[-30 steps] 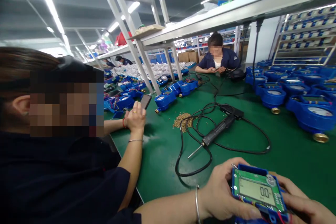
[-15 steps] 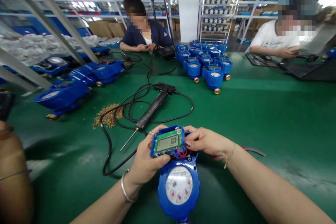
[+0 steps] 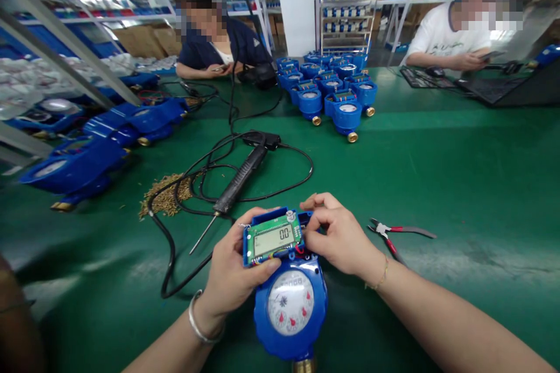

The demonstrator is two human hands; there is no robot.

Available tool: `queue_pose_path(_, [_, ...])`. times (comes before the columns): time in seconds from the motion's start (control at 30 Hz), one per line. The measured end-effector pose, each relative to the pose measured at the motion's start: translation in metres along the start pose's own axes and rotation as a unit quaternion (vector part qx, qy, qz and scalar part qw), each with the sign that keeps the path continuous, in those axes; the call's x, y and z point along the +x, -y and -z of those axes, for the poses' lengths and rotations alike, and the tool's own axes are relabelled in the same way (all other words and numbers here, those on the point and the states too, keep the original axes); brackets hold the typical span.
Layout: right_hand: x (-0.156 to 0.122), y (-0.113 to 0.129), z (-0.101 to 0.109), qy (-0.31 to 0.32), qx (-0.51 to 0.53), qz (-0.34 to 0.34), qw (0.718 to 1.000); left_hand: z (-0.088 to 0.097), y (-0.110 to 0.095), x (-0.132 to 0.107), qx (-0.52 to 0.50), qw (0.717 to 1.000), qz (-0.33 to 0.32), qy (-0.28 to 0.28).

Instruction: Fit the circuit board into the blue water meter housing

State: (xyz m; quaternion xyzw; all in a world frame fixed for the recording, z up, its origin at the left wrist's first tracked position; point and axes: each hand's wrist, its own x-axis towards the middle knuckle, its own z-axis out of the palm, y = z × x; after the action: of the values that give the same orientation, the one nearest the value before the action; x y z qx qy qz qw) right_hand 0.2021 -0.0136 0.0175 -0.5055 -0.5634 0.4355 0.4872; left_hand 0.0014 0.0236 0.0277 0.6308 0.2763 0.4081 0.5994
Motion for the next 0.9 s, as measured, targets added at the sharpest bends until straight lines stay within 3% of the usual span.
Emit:
queue_pose_path(0.17, [0.0, 0.004, -0.004, -0.008, -0.051, 0.021, 0.998, 0.003, 0.004, -0.002, 0.154, 0.988, -0.02, -0.009])
queue_pose_path(0.57, [0.0, 0.006, -0.013, -0.032, -0.051, 0.043, 0.997, 0.013, -0.011, 0.005, 0.363, 0.923, -0.085, 0.098])
queue_pose_path(0.67, [0.001, 0.006, -0.015, -0.043, -0.053, 0.047, 0.997, 0.012, -0.01, 0.005, 0.359, 0.924, -0.1, 0.085])
queue_pose_path(0.9, [-0.004, -0.002, -0.012, -0.091, -0.053, 0.058, 0.993, 0.008, 0.002, -0.001, 0.237, 0.968, -0.08, -0.011])
